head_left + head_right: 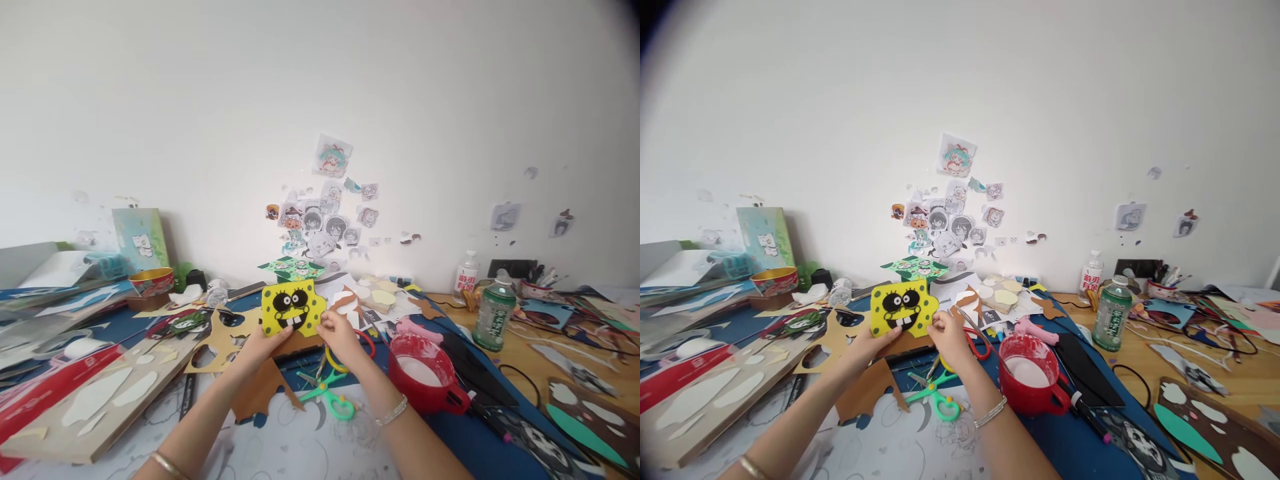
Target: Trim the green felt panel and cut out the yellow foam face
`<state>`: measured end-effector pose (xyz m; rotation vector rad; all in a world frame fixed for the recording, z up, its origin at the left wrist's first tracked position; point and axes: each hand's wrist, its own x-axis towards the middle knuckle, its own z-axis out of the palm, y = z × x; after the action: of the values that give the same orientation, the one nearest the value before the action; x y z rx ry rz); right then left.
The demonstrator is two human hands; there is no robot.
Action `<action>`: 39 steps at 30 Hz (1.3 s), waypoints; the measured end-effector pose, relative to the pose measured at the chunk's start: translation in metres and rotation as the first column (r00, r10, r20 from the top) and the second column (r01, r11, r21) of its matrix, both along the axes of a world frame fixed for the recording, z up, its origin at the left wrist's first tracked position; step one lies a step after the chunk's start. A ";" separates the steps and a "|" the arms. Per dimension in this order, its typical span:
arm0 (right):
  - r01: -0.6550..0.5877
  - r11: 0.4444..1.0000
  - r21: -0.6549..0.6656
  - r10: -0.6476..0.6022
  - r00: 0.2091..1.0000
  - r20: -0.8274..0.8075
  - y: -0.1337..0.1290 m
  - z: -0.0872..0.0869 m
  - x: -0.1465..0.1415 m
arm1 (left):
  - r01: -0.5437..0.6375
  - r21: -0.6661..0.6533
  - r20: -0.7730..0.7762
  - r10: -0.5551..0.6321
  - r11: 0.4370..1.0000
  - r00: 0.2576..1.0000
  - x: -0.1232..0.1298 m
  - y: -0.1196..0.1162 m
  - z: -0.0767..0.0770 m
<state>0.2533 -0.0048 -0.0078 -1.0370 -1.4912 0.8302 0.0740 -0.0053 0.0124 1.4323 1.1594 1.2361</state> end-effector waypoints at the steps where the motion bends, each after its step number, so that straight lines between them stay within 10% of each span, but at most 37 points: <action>1: 0.004 1.000 0.000 -0.004 1.000 0.004 0.000 0.000 -0.001 | -0.009 0.004 -0.012 0.009 1.000 1.000 0.000 0.001 -0.001; 14: 0.134 0.991 -0.005 -0.130 0.974 0.184 0.000 0.000 -0.003 | -0.135 -0.004 -0.060 0.135 0.991 0.989 -0.012 0.004 0.006; 20: 0.348 0.935 0.069 -0.336 0.804 0.491 0.004 -0.002 0.023 | -0.310 -0.002 0.037 0.310 0.951 0.950 -0.034 0.019 0.005; 39: 0.089 0.975 0.206 -0.224 0.436 0.872 0.013 -0.031 0.007 | -0.383 0.037 0.029 0.382 0.923 0.924 -0.038 0.023 0.004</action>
<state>0.2599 0.0082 -0.0390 -1.6148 -2.2365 -0.0666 0.0356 0.0180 0.0168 1.2526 1.4536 1.5464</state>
